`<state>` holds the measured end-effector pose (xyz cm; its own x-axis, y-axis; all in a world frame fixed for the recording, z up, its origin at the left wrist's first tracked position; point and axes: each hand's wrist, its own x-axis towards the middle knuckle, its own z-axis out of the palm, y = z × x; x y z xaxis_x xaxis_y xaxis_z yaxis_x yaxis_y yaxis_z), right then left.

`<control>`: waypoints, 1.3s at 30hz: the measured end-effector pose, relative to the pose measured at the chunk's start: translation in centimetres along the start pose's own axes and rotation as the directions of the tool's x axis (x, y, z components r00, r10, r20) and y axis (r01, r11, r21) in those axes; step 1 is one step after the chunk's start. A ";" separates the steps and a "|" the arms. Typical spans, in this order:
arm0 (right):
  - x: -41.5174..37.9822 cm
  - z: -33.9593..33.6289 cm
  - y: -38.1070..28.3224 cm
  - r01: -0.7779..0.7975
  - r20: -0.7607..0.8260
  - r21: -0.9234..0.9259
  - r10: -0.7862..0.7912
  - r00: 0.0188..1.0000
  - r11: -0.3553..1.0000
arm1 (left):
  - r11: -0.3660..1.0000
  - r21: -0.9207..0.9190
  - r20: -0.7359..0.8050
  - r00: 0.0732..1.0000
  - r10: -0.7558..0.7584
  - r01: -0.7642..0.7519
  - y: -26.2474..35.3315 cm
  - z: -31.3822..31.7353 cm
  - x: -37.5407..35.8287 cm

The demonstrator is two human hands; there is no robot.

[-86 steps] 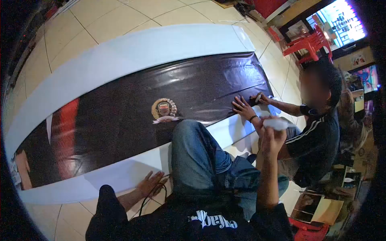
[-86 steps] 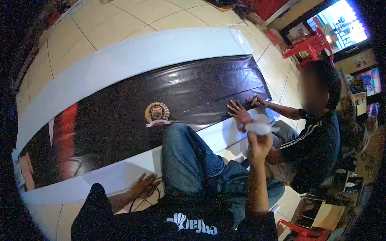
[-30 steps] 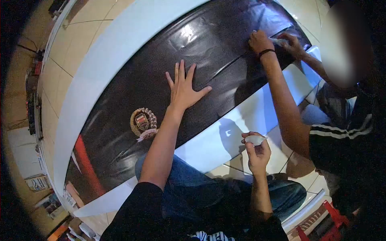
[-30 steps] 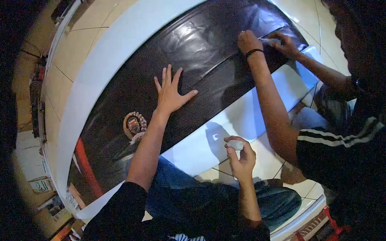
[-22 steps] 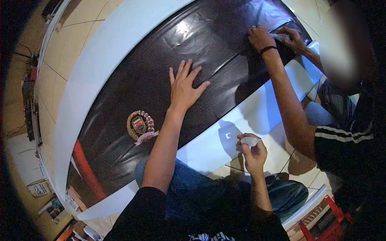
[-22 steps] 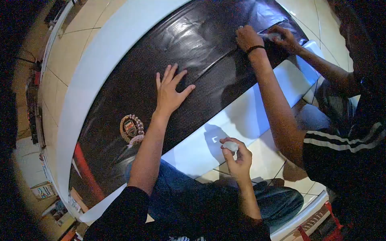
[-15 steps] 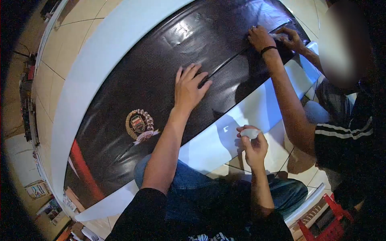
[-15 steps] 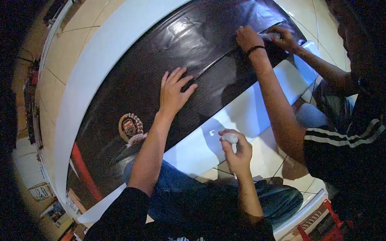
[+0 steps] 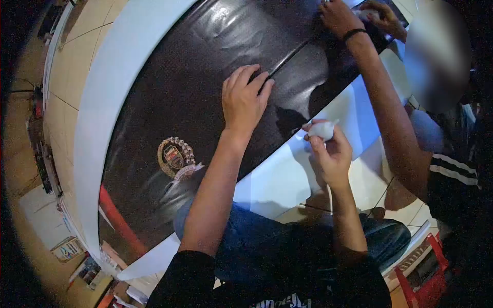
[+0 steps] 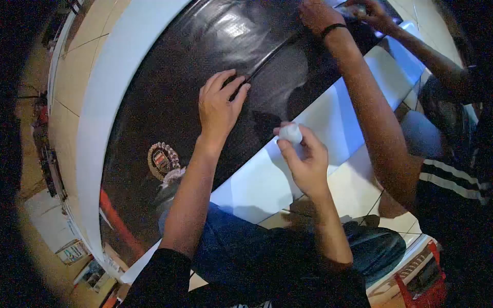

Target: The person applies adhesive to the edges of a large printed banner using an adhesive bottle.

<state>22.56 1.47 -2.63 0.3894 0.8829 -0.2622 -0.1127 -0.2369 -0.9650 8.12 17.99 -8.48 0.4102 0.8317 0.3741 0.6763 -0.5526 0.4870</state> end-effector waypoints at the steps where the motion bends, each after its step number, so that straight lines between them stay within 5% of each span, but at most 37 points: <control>1: 0.5 0.3 0.2 -0.017 -0.009 0.043 0.017 1.000 0.999 | 1.000 0.004 0.012 1.000 0.003 -0.003 0.0 -0.2 0.1; 6: 2.9 0.1 1.9 0.093 -0.030 -0.041 -0.094 0.995 0.995 | 0.998 -0.028 0.041 0.998 -0.051 0.052 -0.3 -0.4 0.6; 9: 3.4 -0.8 1.1 -0.067 -0.004 -0.081 0.067 0.998 0.994 | 0.989 -0.105 0.088 0.992 -0.093 0.102 -1.3 -0.3 0.6; 11: 3.8 -1.2 2.2 -0.018 0.003 -0.085 0.018 1.000 0.996 | 0.983 0.073 0.083 0.981 -0.175 0.169 -1.4 -0.7 1.0; 12: 3.8 -1.3 2.4 0.014 0.011 -0.120 -0.013 1.000 0.993 | 0.950 -0.096 0.205 0.940 -0.274 0.298 -2.0 -0.9 1.4; 16: 4.0 -1.1 2.0 0.080 0.039 -0.207 -0.074 0.996 0.975 | 0.943 0.118 0.221 0.917 -0.332 0.312 -2.1 -1.1 1.4; 25: 4.1 -0.8 1.9 0.137 0.030 -0.291 -0.134 0.990 0.947 | 0.949 0.135 0.345 0.885 -0.314 0.284 -2.6 -1.9 1.2; 39: 4.6 0.1 1.1 0.233 0.028 -0.429 -0.245 0.969 0.873 | 0.910 0.224 0.331 0.851 -0.407 0.348 -3.0 -2.0 1.3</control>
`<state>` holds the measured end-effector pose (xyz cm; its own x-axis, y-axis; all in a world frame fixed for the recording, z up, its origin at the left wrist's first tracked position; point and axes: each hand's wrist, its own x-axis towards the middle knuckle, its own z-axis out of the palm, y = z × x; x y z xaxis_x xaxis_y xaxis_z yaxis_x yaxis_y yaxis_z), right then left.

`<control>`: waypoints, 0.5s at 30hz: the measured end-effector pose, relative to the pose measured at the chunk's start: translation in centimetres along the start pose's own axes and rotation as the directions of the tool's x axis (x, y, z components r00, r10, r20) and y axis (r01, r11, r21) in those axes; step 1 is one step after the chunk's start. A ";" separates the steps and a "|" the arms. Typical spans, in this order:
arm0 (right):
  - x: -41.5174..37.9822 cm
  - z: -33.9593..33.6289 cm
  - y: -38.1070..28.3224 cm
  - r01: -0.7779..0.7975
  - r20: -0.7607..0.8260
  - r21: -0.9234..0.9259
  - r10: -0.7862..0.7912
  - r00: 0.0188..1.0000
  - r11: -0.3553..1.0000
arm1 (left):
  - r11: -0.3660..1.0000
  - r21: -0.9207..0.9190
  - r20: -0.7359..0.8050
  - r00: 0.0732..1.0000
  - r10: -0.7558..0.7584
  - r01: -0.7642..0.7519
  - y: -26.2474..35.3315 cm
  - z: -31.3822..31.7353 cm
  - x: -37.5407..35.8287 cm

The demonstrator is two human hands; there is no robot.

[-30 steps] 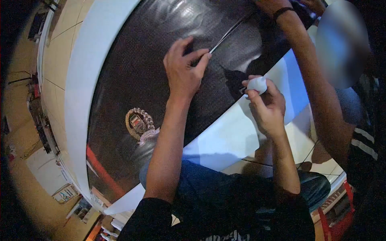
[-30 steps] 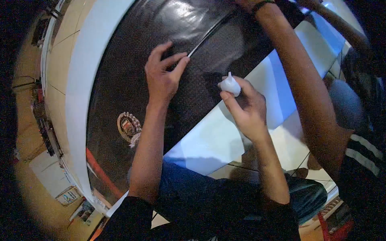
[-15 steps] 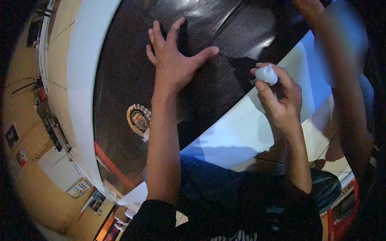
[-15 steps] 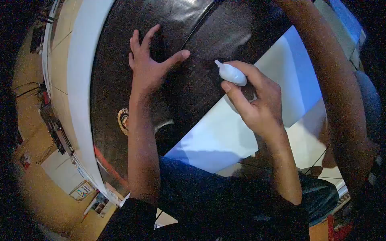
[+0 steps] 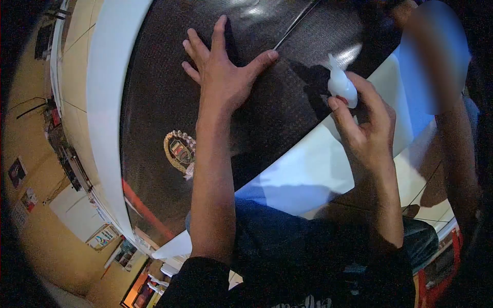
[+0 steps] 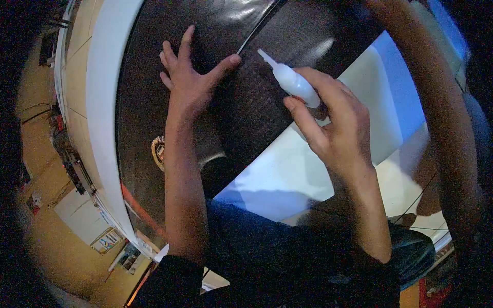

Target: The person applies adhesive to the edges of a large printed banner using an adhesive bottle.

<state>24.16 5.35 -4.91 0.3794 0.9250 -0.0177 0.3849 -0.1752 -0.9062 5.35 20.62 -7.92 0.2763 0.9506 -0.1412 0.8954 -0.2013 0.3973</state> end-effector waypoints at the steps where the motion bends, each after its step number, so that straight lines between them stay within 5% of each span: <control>1: 0.1 0.2 0.1 -0.004 -0.005 -0.025 0.004 1.000 1.000 | 1.000 -0.005 0.019 1.000 -0.007 0.007 -0.1 -0.1 0.0; 5: 0.7 0.2 0.0 0.085 0.027 -0.158 -0.082 0.996 0.984 | 1.000 0.019 0.000 1.000 -0.004 0.004 -0.6 -0.3 0.0; 15: -0.1 0.3 1.2 0.100 -0.018 -0.067 -0.102 0.995 0.993 | 1.000 -0.012 -0.036 0.999 -0.019 0.019 0.8 0.8 -0.2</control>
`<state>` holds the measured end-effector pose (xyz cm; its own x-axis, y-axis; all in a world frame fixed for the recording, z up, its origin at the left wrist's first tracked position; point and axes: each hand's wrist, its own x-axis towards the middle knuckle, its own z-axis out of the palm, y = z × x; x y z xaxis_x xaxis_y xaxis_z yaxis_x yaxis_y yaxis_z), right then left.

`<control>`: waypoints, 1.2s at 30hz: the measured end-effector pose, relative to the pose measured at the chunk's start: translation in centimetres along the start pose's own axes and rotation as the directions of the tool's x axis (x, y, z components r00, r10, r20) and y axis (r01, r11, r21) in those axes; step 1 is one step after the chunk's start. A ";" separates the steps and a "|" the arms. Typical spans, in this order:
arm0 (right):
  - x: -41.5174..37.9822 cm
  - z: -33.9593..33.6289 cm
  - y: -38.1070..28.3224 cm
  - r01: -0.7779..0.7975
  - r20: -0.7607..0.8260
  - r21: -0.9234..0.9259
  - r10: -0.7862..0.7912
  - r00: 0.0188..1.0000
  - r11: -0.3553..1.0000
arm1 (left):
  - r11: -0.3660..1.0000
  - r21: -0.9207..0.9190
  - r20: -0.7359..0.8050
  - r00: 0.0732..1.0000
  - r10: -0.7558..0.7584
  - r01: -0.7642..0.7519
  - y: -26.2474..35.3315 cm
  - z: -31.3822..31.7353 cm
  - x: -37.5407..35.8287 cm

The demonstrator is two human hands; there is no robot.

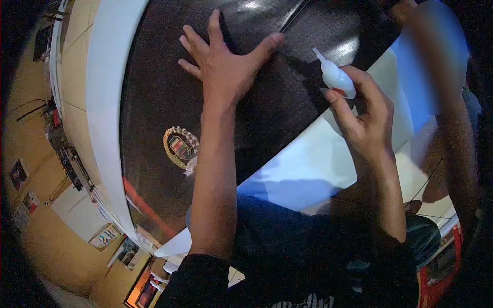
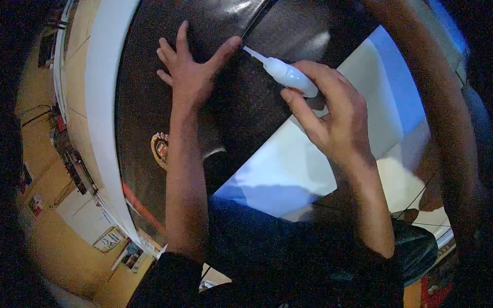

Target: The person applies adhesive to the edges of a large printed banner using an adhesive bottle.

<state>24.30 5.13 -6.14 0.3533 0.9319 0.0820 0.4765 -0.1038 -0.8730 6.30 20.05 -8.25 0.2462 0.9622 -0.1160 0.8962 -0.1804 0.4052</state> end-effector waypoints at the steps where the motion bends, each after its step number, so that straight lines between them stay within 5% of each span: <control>1: 0.0 0.1 0.0 -0.016 0.002 0.009 0.016 1.000 1.000 | 0.999 0.015 -0.048 0.998 0.030 -0.029 0.2 0.1 -0.3; 12: -0.3 0.1 -0.5 -0.020 0.021 0.007 0.020 1.000 1.000 | 0.999 0.047 -0.052 0.999 -0.013 0.015 -1.1 0.9 0.9; 20: 0.2 0.8 -0.8 0.175 0.100 -0.240 -0.155 0.983 0.955 | 0.999 0.040 -0.011 1.000 0.004 -0.003 -0.9 0.2 1.4; 22: 0.3 0.9 -0.7 0.217 0.109 -0.263 -0.195 0.975 0.940 | 0.926 0.180 0.098 0.930 -0.353 0.333 2.6 -1.4 1.6; 36: 1.4 2.2 0.1 0.294 0.080 -0.275 -0.283 0.956 0.915 | 0.910 0.133 0.105 0.907 -0.408 0.394 1.9 -1.1 1.8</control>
<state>23.05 7.16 -7.23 0.1384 0.9478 0.2874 0.7615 0.0837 -0.6428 8.06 21.62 -6.71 -0.1037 0.9251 -0.3654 0.9612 0.1877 0.2024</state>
